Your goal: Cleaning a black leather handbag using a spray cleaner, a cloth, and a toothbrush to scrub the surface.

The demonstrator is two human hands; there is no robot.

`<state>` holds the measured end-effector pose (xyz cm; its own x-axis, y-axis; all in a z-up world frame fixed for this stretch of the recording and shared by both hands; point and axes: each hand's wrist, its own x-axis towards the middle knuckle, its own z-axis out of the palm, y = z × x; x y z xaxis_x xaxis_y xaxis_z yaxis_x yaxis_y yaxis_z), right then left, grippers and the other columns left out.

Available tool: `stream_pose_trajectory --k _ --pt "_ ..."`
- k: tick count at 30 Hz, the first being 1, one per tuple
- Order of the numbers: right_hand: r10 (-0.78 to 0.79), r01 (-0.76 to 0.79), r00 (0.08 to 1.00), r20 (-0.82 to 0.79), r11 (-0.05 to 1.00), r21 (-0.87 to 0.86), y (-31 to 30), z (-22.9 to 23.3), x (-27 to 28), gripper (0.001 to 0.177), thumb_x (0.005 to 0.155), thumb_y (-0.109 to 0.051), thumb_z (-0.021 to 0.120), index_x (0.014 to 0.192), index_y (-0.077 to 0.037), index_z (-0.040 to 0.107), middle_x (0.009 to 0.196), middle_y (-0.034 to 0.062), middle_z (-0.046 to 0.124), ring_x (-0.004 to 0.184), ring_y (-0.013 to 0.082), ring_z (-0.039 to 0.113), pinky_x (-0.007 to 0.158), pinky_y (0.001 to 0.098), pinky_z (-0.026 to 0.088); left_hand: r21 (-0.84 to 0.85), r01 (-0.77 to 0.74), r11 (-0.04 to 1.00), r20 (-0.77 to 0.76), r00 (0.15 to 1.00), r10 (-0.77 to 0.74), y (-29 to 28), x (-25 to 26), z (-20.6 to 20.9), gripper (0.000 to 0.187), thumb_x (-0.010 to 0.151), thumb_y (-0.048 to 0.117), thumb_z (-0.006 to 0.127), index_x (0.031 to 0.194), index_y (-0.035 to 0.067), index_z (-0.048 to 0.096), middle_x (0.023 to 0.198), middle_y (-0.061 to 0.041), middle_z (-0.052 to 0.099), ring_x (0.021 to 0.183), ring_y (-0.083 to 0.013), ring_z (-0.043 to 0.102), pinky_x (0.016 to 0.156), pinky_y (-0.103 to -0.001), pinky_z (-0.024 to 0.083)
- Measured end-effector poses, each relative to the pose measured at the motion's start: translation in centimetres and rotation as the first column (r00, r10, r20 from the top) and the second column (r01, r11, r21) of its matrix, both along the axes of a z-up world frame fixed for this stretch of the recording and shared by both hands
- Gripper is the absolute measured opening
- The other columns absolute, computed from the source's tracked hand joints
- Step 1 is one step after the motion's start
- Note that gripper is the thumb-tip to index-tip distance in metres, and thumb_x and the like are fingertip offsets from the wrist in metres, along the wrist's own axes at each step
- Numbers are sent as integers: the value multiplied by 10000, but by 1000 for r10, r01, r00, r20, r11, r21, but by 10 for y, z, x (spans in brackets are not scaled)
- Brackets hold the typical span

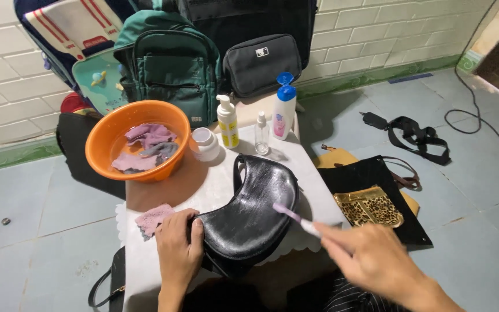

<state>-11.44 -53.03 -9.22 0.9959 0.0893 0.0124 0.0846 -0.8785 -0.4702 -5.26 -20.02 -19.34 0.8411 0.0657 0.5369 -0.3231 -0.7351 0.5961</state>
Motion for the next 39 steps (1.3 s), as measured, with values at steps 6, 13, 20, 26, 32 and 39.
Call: stream_pose_trajectory --k 6,13,20,26,32,39 --pt "-72 80 994 84 991 -102 18 -16 -7 352 858 -232 656 1194 -258 757 393 -3 715 248 93 392 260 281 284 -22 18 1000 6 1000 -18 -1 -3 2 240 932 234 562 1069 68 671 1018 -46 703 952 -224 598 971 -353 387" --pt "102 -87 982 157 991 -98 66 -8 6 304 839 -228 654 1114 -235 785 501 43 725 320 218 598 351 368 456 -18 15 1000 13 1000 -15 0 -2 1 237 945 245 554 1067 80 673 1010 -31 702 941 -213 593 956 -348 382" --pt "95 -93 994 54 995 -30 91 0 16 354 860 -167 598 1146 -251 791 383 14 616 239 157 439 291 350 349 -30 38 999 32 999 -37 1 -2 5 213 957 186 513 1041 74 673 1009 -35 707 927 -222 597 945 -347 388" --pt "140 -147 988 67 982 120 124 -6 -6 289 829 -231 661 1082 -233 802 565 63 750 373 274 650 409 390 496 -50 49 998 29 998 -47 2 -3 10 218 970 164 492 1036 73 679 984 -39 707 903 -216 594 915 -340 391" --pt "215 -232 943 253 972 38 149 -27 -7 300 842 -207 654 1122 -154 750 612 123 730 454 380 656 422 471 495 -70 77 995 1 997 -77 3 -7 14 396 1027 315 378 1070 79 693 1033 -41 722 939 -224 596 941 -354 375" --pt "288 -307 926 245 951 39 148 -20 -11 253 835 -174 648 1074 -151 727 609 130 713 462 402 636 408 484 467 -73 90 993 -3 996 -90 5 -6 9 376 1023 307 387 1067 77 681 1018 -48 713 919 -227 588 926 -357 374"
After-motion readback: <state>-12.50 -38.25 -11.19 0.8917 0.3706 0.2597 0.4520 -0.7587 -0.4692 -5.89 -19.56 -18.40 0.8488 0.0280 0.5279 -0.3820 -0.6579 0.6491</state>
